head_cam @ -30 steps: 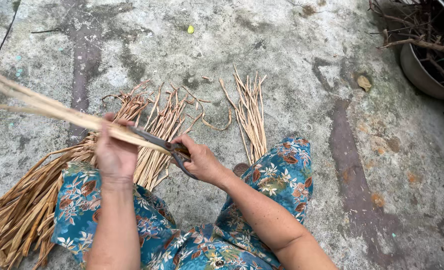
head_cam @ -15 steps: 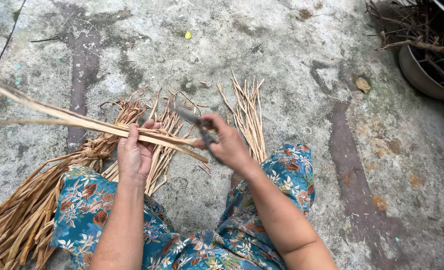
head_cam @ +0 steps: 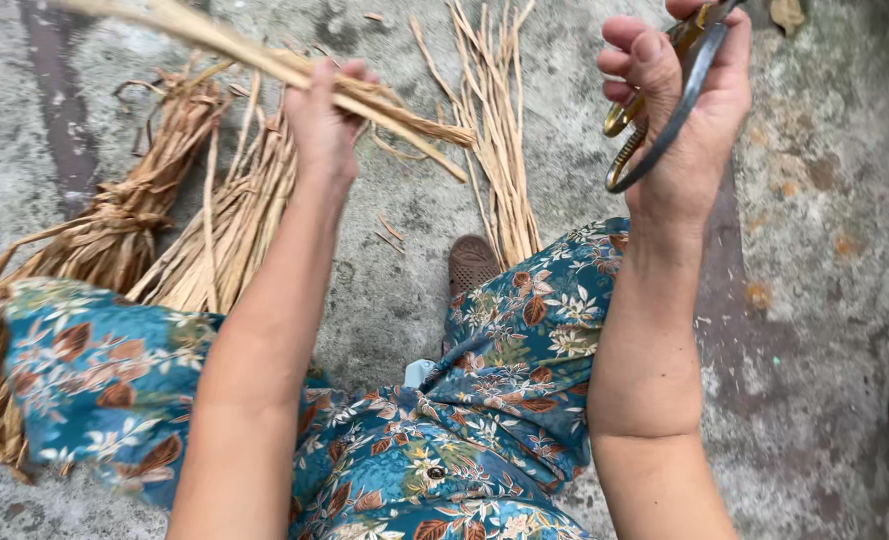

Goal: The person carries a bundle of dried plant material and a small stool from an indoor tiled area to an outdoor concrete space. They sit on the ground and use scissors to cut the dried material into smaller pieces, placing the cut pieces on the floor.

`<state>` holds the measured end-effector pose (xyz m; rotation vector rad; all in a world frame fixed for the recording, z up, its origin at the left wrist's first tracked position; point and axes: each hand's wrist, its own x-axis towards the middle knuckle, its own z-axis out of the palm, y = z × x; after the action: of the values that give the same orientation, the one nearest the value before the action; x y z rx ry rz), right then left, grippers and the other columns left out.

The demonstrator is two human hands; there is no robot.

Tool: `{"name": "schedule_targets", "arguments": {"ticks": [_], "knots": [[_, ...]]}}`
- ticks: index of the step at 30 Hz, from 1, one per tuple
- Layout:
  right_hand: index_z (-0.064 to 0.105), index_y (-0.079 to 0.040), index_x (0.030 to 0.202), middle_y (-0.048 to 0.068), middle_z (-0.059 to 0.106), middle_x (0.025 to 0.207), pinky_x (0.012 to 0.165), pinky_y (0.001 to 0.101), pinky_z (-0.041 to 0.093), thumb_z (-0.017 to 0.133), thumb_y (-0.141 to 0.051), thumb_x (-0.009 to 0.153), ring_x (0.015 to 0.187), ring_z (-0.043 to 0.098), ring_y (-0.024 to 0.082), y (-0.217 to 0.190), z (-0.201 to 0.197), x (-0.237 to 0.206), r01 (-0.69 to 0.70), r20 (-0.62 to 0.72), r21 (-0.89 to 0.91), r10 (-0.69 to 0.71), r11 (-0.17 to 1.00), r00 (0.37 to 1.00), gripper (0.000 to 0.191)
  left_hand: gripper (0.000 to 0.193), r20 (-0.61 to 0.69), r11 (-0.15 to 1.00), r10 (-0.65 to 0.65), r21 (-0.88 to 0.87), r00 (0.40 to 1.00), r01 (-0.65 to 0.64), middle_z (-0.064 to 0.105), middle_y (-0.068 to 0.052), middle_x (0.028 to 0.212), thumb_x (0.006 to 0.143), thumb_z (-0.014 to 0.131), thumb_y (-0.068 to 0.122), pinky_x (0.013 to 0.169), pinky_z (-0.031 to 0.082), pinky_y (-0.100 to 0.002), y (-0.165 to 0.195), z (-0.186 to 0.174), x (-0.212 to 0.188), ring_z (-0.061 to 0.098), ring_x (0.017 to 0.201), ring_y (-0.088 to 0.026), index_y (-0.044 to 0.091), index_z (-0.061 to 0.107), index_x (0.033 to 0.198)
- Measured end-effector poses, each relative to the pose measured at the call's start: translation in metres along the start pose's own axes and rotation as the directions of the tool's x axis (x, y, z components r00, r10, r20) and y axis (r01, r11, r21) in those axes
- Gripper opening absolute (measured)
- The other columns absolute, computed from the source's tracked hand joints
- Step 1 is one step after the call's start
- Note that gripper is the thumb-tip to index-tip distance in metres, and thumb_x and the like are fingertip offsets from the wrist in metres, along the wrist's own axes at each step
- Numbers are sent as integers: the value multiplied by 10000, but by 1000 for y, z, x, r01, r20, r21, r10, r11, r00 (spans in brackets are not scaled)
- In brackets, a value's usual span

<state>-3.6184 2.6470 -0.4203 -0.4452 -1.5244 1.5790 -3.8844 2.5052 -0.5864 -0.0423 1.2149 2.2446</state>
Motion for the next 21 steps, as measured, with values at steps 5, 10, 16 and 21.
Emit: {"name": "schedule_targets", "arguments": {"ticks": [5, 10, 16, 21], "knots": [[522, -52, 1346, 181, 745, 1162, 800, 257, 588, 793, -210, 1111, 930, 730, 172, -9, -18, -19, -39, -40, -2, 39, 999, 998, 392, 183, 101, 946, -223, 263, 970, 190, 761, -128, 845, 1018, 490, 232, 685, 647, -328, -120, 65, 1, 779, 750, -199, 58, 546, 1010], [519, -31, 1360, 217, 745, 1159, 800, 260, 592, 812, -213, 1094, 916, 734, 185, -16, -21, -24, -54, -56, -25, 52, 998, 997, 437, 201, 175, 695, -309, 712, 935, 97, 770, -21, 841, 1044, 484, 233, 597, 545, -271, -252, 76, -27, 636, 677, -130, 96, 596, 1141], [519, -12, 1369, 236, 743, 1142, 806, 277, 600, 834, -216, 1073, 913, 740, 212, -21, -14, -28, -84, -53, -7, 83, 996, 995, 478, 336, 0, 502, -485, 819, 875, 278, 754, -140, 1046, 986, 620, 261, 833, 585, -416, -355, 24, -58, 736, 891, -242, 47, 647, 1244], [522, 2, 1378, 250, 745, 1140, 785, 286, 596, 830, -213, 1091, 911, 742, 232, -18, -18, -29, -105, -44, -12, 104, 994, 994, 473, 404, -58, 349, -636, 868, 770, 353, 737, -187, 1137, 910, 744, 277, 914, 568, -401, -363, -20, -63, 728, 1007, -279, 36, 703, 1231]]}}
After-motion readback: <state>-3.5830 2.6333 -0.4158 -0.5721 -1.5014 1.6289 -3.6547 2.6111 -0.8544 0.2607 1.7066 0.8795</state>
